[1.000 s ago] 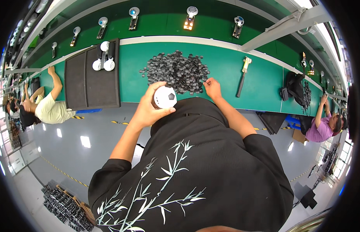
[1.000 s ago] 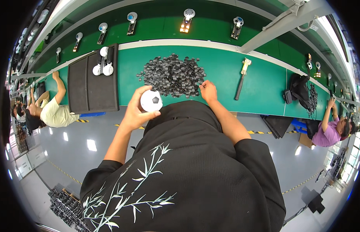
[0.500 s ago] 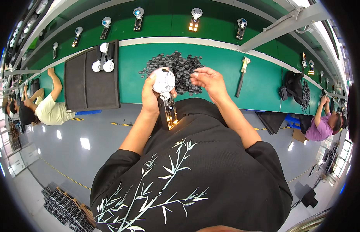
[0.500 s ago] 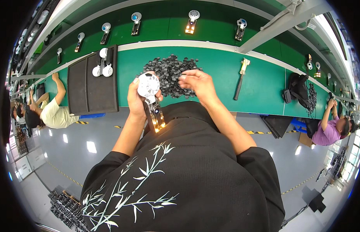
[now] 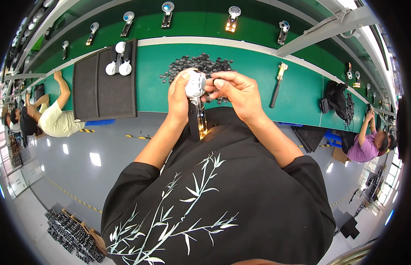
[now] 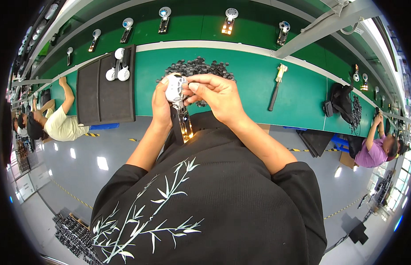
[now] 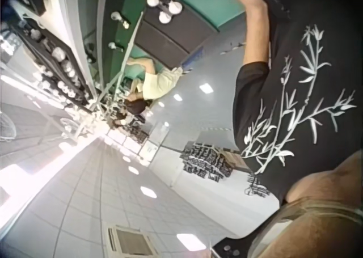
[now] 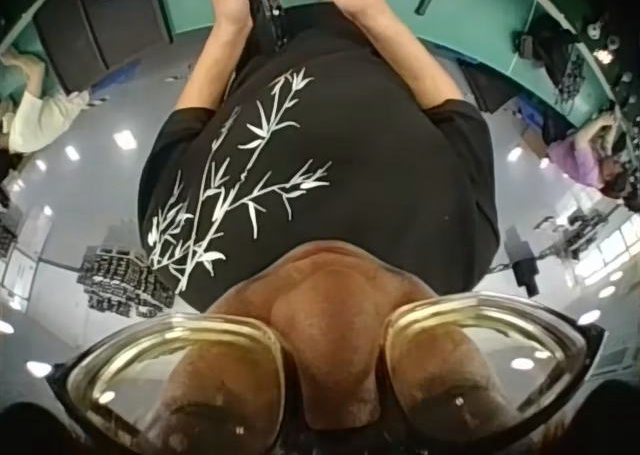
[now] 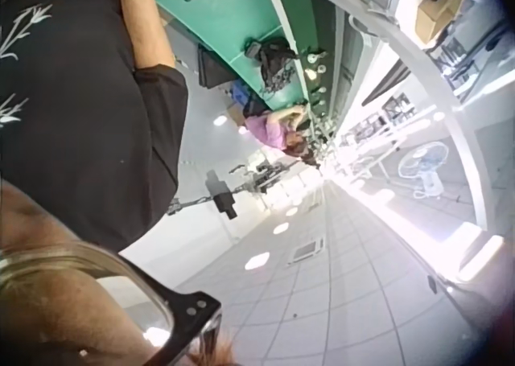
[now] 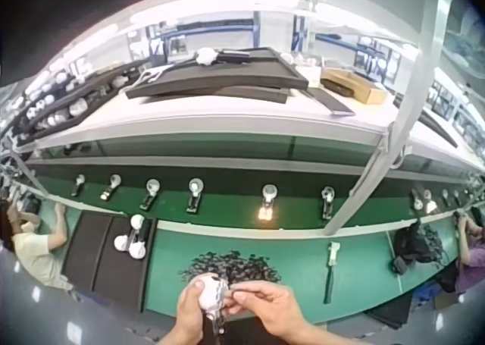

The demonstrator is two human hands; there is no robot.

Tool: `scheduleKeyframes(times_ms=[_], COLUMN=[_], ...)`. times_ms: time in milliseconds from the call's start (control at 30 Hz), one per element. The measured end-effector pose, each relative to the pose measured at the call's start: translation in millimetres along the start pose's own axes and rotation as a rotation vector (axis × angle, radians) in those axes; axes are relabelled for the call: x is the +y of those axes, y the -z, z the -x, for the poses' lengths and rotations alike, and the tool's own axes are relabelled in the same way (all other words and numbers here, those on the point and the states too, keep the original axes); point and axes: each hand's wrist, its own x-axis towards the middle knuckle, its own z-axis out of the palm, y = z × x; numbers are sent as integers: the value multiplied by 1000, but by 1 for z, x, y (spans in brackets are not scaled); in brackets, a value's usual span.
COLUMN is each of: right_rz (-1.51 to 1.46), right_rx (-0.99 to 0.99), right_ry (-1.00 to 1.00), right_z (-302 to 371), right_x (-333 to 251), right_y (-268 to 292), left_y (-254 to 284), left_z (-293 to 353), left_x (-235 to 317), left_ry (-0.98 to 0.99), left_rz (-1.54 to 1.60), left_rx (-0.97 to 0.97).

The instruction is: Assembling electronic components and light fixtures at a manual assembly station.

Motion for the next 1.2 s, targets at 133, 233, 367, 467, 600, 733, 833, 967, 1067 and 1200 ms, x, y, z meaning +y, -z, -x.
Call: scheduleKeyframes(times_ms=[133, 233, 367, 467, 600, 733, 833, 967, 1067, 1200], right_rz=[247, 156, 76, 102, 121, 145, 166, 221, 175, 176], right_rx=[-71, -33, -6, -69, -106, -136, -147, -99, -125, -32], right_ry=[226, 35, -173, -248, -363, -424, -443, -262, -213, -179], right_z=[-1, -2, -5, -13, -22, -29, -29, -23, -21, -25], right_x=[4, 2, 2, 5, 2, -1, -1, 2, 10, 25], right_y=[4, 1, 0, 2, 7, 9, 7, -1, 7, 33], left_y=[-17, -21, -21, -17, -13, -13, -12, -3, 6, 8], left_z=[10, 11, 11, 9, 7, 7, 5, -2, -5, -3], left_x=[7, 10, 8, 6, 6, 6, 5, -2, -2, -1], left_ry=[-82, -98, -108, -104, -77, -88, -106, -23, 7, -43], left_rz=[-128, -190, -241, -208, -179, -186, -199, -80, -41, -48], left_rx=[47, 92, 103, 33, -32, -70, -92, -135, -134, -52])
